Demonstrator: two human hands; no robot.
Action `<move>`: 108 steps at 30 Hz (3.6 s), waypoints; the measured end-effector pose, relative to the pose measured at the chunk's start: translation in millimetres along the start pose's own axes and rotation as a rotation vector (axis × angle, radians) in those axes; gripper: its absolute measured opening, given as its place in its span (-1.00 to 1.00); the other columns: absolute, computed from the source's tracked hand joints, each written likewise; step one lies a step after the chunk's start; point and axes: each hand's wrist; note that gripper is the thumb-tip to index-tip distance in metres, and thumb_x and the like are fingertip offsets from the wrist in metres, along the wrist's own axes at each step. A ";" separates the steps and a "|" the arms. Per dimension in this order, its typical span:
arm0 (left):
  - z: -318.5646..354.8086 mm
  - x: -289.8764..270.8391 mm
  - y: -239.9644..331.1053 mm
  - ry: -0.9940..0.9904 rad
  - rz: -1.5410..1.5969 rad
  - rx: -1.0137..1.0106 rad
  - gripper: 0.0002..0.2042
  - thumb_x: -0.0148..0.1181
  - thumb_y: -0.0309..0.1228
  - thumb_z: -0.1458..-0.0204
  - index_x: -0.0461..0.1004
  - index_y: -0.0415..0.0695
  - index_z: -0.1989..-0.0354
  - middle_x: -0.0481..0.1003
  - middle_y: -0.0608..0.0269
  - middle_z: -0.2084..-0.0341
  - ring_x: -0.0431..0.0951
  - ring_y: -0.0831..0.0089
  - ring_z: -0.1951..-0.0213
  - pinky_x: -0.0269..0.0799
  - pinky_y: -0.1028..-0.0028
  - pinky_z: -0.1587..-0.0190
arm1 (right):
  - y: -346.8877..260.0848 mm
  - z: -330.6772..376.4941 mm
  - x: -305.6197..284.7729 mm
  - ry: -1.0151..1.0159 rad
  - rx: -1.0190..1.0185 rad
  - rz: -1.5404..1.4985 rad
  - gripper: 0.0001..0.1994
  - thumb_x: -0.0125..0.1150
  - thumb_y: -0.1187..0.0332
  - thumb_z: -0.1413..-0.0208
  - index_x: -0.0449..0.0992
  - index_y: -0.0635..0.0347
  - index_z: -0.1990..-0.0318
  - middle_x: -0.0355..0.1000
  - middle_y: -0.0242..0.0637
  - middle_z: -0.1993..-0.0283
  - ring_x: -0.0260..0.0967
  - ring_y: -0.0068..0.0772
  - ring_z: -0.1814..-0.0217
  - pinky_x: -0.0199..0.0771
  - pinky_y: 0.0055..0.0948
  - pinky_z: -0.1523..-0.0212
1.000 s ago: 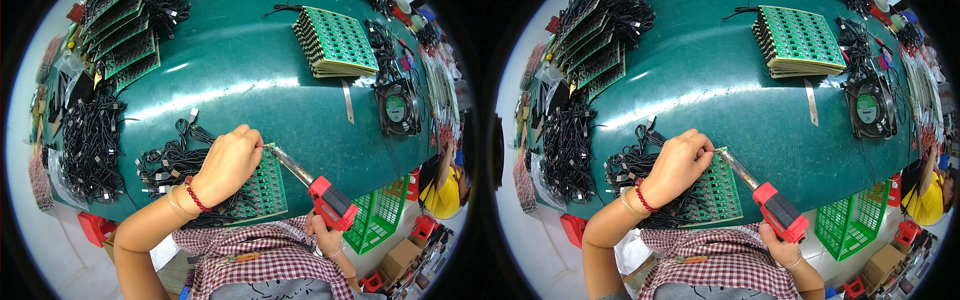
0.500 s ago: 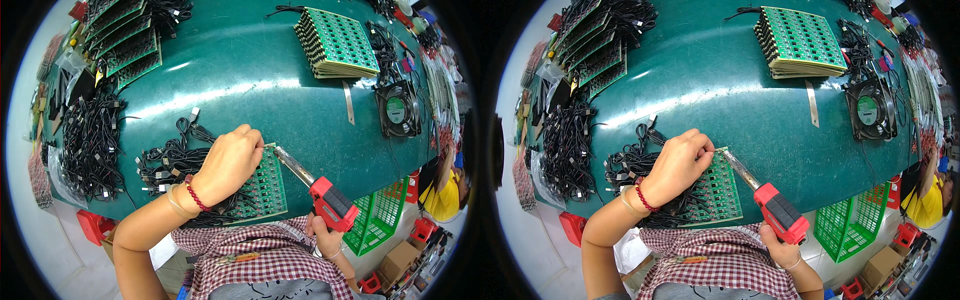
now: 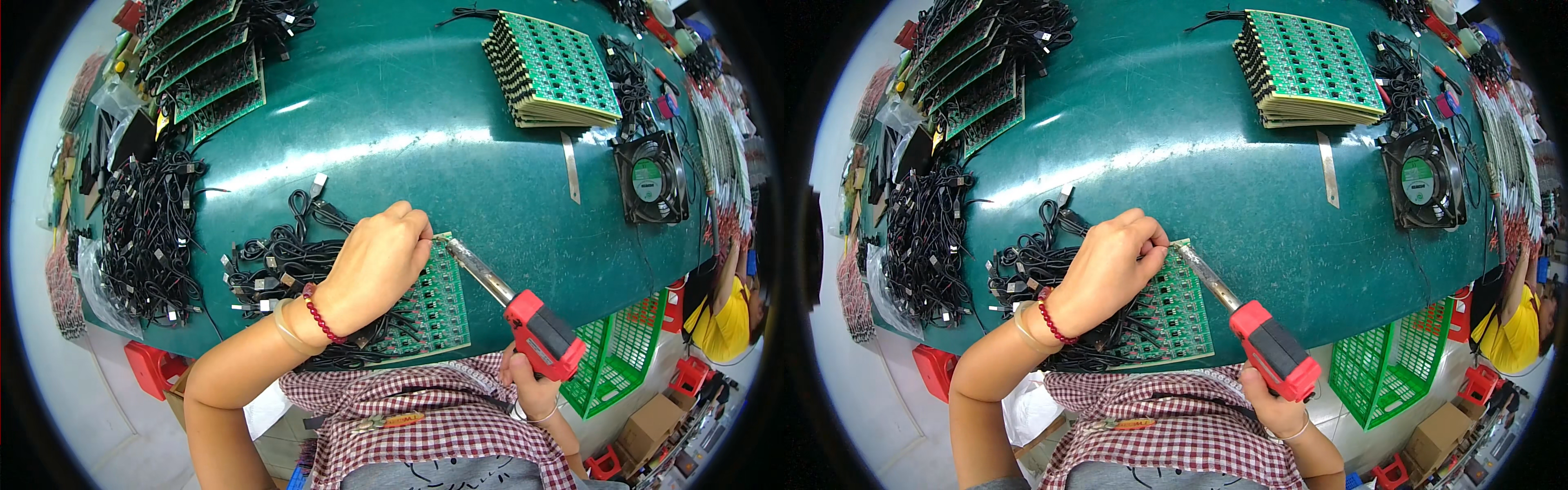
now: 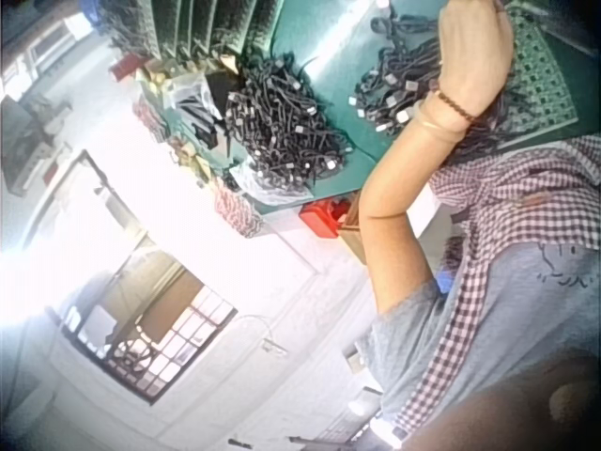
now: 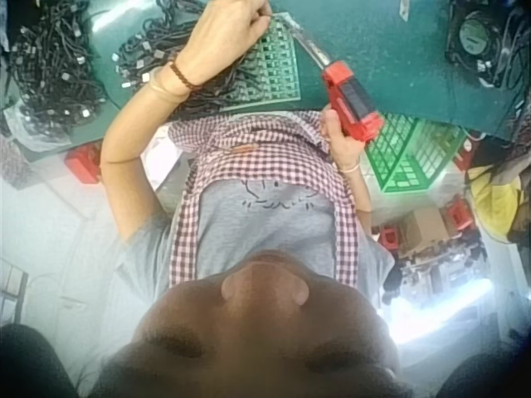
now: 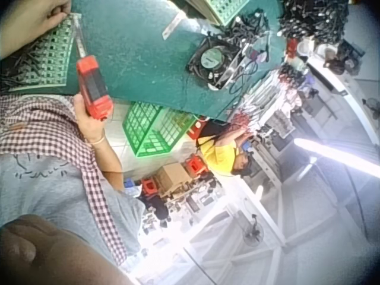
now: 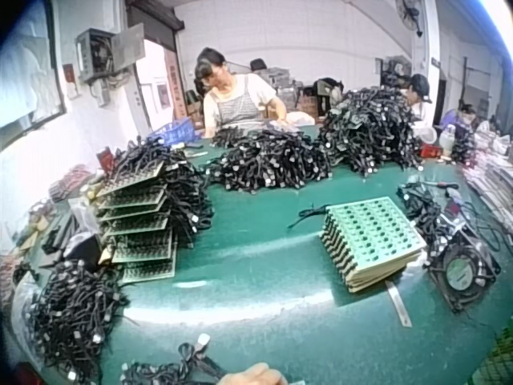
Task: The person solders USB cables onto a circuit board by aligning the wire leads on the board by hand and applying heat to the joints using a soldering iron.
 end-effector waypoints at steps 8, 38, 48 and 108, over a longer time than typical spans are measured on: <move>0.0 0.3 -1.7 0.012 -0.010 0.023 -0.96 0.18 -0.55 0.06 0.47 -0.26 0.46 0.43 0.06 0.52 0.53 0.22 0.50 0.44 0.33 0.41 | -5.4 0.2 -2.5 0.010 -0.006 -0.144 -0.69 0.11 0.32 -0.18 0.31 0.39 0.07 0.33 -0.22 0.56 0.24 -0.52 0.63 0.29 -0.52 0.59; -0.5 -0.4 3.2 0.015 0.035 -0.012 -0.96 0.16 -0.55 0.04 0.50 -0.26 0.43 0.45 0.07 0.49 0.49 0.15 0.50 0.41 0.32 0.42 | -1.7 1.8 -5.8 0.016 -0.036 -0.243 -0.60 0.10 0.33 -0.18 0.27 0.36 -0.11 0.33 -0.20 0.53 0.21 -0.52 0.65 0.30 -0.51 0.60; 0.8 -1.9 3.8 -0.047 -0.109 0.133 -0.93 0.14 -0.59 0.02 0.50 -0.17 0.36 0.36 0.09 0.45 0.45 0.11 0.45 0.40 0.28 0.37 | 3.7 3.1 -5.7 0.038 -0.066 -0.257 -0.57 0.12 0.26 -0.19 0.26 0.37 -0.10 0.32 -0.20 0.58 0.20 -0.52 0.67 0.28 -0.51 0.64; -22.7 -1.5 7.8 -0.192 -0.165 0.171 -0.94 0.12 -0.61 0.17 0.36 -0.31 0.54 0.41 -0.02 0.53 0.47 0.01 0.40 0.39 0.19 0.32 | 23.6 8.1 -6.0 -0.176 -0.023 -0.145 -0.73 0.01 0.37 -0.22 0.29 0.44 0.07 0.33 -0.23 0.57 0.25 -0.52 0.61 0.31 -0.52 0.58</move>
Point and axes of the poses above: each hand's wrist, its own z-axis away from the middle knuckle, its own x-axis out of the palm, y = z × x
